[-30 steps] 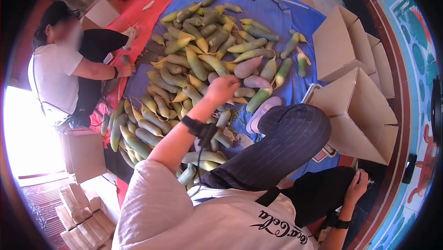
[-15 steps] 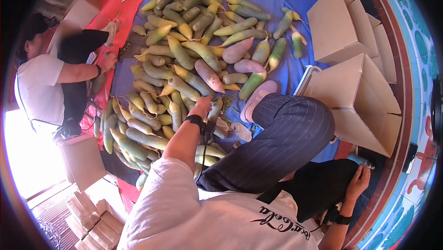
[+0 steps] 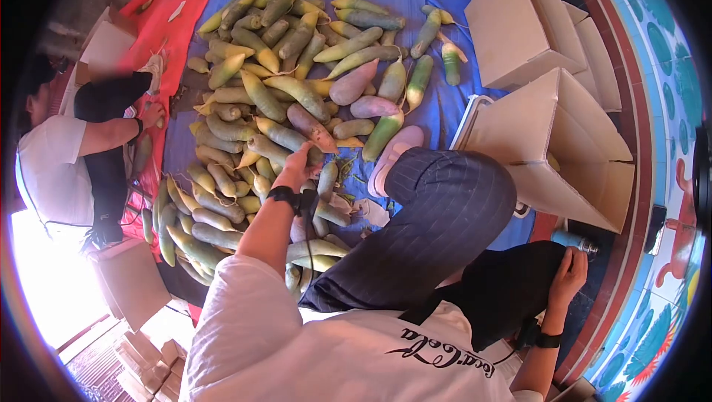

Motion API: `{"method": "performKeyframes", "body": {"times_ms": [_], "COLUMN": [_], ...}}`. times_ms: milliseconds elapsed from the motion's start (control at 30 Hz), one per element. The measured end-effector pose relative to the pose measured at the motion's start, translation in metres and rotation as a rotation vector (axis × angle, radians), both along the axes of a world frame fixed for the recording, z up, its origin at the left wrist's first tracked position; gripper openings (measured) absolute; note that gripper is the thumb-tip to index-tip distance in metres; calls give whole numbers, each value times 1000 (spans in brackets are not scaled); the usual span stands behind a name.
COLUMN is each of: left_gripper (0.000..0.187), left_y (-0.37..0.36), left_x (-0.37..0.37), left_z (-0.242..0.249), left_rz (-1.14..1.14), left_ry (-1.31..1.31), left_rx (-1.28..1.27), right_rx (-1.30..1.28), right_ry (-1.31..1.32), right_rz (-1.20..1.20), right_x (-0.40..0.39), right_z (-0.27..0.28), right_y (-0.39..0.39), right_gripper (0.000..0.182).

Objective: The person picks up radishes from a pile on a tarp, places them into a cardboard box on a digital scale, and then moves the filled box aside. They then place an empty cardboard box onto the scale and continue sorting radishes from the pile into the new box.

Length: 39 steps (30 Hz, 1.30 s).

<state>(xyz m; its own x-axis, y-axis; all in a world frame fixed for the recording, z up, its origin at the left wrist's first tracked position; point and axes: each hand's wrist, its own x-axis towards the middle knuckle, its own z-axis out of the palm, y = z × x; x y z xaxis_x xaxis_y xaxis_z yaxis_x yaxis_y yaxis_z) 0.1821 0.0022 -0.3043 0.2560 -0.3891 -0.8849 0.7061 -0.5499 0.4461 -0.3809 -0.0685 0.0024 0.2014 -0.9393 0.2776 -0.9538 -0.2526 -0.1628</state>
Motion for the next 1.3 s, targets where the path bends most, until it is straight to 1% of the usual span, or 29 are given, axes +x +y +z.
{"method": "performKeyframes", "body": {"times_ms": [133,200,233,300,333,400,433,467,500,567,600,667,700,733,800,833,867,933,967,1000,1067,1100,1133,1167,1200,1233,1300], "left_gripper": [33,34,34,34,34,36,37,37,38,39,45,54,55,52,47,45,43,62,61,58,51,51,48,45,47,50,57], "left_y": [9,17,21,30,34,37,35,33,31,26,25,19,16,13,7,3,-2,-10,-11,-13,-17,-22,-29,-35,-41,-48,-64], "left_x": [1,2,-1,-3,-6,-15,-21,-27,-33,-45,-52,-64,-69,-85,-105,-117,-130,-154,-166,-175,-189,-194,-199,-204,-210,-216,-226], "left_z": [68,104,121,142,156,187,206,223,240,284,297,334,348,365,372,371,369,362,364,361,362,362,362,360,360,361,365], "left_rz": [134,143,154,161,163,18,-32,-27,-109,-283,-344,-549,-690,-730,-852,-918,-984,-1172,-1232,-1292,-1389,-1399,-1392,-1385,-1262,-1167,-995], "left_ry": [73,70,111,198,190,139,106,97,33,-77,-139,-137,-100,-129,73,142,214,314,349,371,435,438,438,440,431,342,158], "left_rx": [-138,-145,-164,-210,-220,-318,-353,-363,-438,-543,-584,-626,-684,-782,-816,-864,-910,-891,-903,-924,-996,-1000,-958,-915,-952,-982,-1070], "right_rx": [-22,-45,-51,-67,-65,-72,-81,-92,-105,-14,-30,-82,-91,-103,-331,-378,-388,-434,-370,-377,-245,-276,-281,-223,-168,-172,-276], "right_ry": [-4,-9,-15,-29,-8,1,-5,-12,-21,-96,-108,-130,-112,-118,-29,-9,-10,164,193,199,111,58,62,-9,-82,-83,-5], "right_rz": [-3,-5,4,15,23,36,52,67,75,73,82,145,160,161,234,298,297,505,542,532,508,512,501,409,316,305,232], "right_x": [2,3,4,2,-2,-3,-3,-1,1,9,19,41,46,56,80,86,93,107,110,107,96,90,83,77,72,65,46], "right_z": [-1,-1,0,0,-3,-5,-4,-3,0,9,17,41,51,63,87,95,101,111,114,113,103,97,93,90,89,90,96], "right_y": [0,2,2,3,3,3,2,2,2,3,3,9,12,16,23,27,28,30,30,30,28,29,32,36,37,36,31], "right_gripper": [12,13,13,13,12,12,11,10,10,10,10,13,19,19,25,32,32,36,41,41,47,54,54,54,54,54,56]}}
